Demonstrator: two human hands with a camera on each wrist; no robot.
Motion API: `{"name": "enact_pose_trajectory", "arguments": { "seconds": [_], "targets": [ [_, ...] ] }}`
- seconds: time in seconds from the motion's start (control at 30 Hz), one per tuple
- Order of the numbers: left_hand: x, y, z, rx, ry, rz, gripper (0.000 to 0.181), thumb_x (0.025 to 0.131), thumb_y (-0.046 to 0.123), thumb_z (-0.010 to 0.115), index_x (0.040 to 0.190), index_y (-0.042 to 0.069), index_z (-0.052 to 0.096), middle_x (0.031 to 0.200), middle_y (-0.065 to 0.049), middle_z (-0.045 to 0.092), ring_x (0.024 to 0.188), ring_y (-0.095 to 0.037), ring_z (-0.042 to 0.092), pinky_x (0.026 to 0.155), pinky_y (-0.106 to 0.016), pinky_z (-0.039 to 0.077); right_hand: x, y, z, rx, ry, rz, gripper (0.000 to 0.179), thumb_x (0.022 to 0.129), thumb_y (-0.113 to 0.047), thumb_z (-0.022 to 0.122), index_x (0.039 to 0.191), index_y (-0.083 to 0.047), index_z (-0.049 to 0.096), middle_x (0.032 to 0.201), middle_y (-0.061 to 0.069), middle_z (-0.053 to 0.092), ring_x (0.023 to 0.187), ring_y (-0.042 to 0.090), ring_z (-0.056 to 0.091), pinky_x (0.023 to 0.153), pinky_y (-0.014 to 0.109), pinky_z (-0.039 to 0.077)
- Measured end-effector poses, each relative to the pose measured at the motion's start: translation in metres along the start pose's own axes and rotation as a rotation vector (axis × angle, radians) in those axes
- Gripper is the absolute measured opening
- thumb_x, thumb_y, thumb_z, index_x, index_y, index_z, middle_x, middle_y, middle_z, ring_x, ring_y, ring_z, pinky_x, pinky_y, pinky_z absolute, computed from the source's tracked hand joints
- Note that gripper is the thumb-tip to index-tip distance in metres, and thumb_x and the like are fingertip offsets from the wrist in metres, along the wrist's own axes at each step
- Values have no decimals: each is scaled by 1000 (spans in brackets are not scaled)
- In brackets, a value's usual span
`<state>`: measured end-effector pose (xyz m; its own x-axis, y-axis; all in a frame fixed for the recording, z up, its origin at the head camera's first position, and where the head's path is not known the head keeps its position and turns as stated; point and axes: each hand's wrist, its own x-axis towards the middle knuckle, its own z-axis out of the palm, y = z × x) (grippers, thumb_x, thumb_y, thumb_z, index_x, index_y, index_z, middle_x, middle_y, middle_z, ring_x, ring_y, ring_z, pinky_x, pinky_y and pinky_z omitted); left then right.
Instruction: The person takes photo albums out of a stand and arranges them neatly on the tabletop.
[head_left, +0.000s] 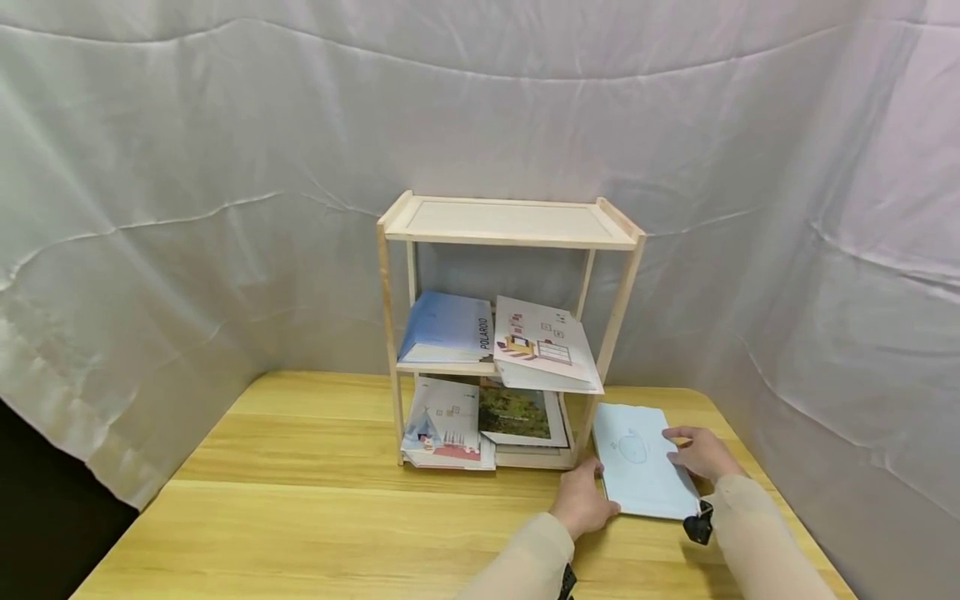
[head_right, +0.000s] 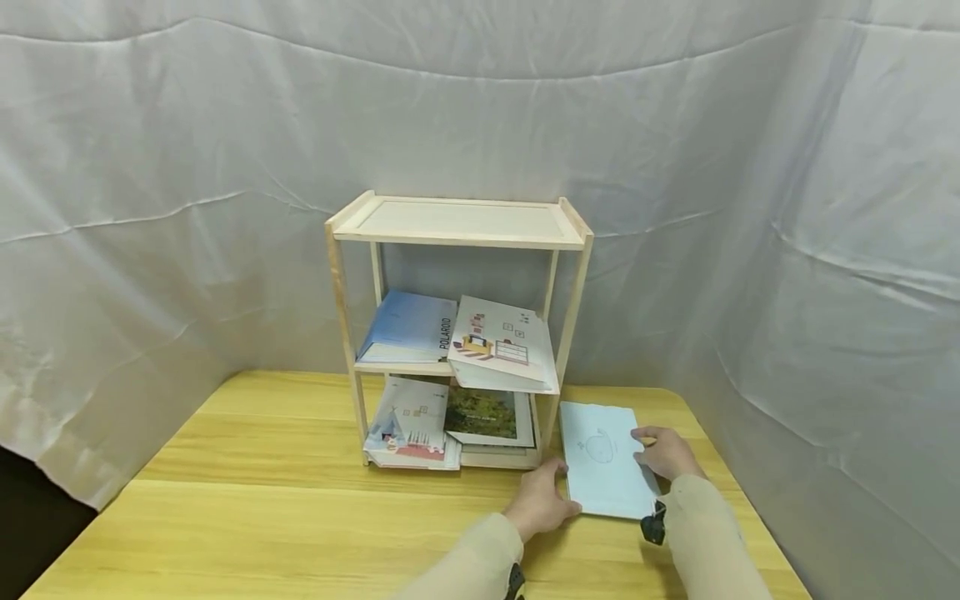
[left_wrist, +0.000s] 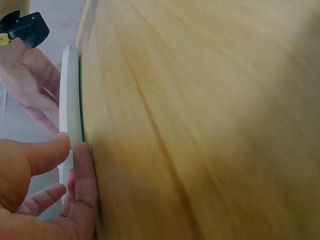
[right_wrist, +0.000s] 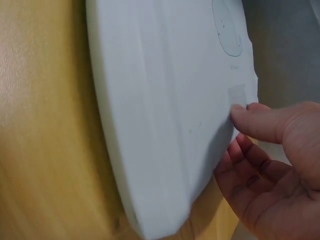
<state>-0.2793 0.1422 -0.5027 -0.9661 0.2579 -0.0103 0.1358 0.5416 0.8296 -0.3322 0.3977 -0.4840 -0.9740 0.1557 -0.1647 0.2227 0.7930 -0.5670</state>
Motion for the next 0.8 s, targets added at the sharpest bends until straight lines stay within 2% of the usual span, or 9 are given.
{"name": "enact_pose_trajectory", "arguments": {
  "seconds": [0.2, 0.6, 0.73, 0.8],
  "targets": [
    [0, 3, -2, -15, 12, -16, 50, 76, 12, 87, 121, 12, 63, 117, -14, 69, 110, -27, 67, 84, -34, 57, -1, -4, -1, -24, -23, -55, 58, 90, -18, 74, 140, 3, 53, 133, 37, 53, 113, 46, 57, 95, 59, 50],
    [-1, 6, -2, -7, 29, -26, 51, 79, 13, 85, 125, 13, 64, 115, -19, 70, 105, -28, 69, 84, -35, 57, -1, -10, 2, -57, -15, -34, 57, 91, -16, 72, 140, 5, 51, 127, 37, 55, 107, 43, 58, 90, 56, 51],
    [-1, 7, 0, -6, 27, -33, 51, 81, 14, 84, 127, 14, 63, 118, -19, 69, 109, -28, 68, 86, -35, 57, -2, -11, 4, -47, 4, -48, 54, 92, -14, 71, 139, 6, 52, 127, 37, 55, 109, 44, 57, 93, 58, 50],
    [0, 7, 0, -10, 19, -38, 51, 82, 14, 83, 129, 14, 62, 120, -18, 69, 110, -28, 68, 82, -34, 57, -3, -11, 4, -43, 6, -48, 54, 93, -14, 70, 139, 6, 52, 127, 37, 55, 110, 45, 57, 95, 59, 48]
  ]
}}
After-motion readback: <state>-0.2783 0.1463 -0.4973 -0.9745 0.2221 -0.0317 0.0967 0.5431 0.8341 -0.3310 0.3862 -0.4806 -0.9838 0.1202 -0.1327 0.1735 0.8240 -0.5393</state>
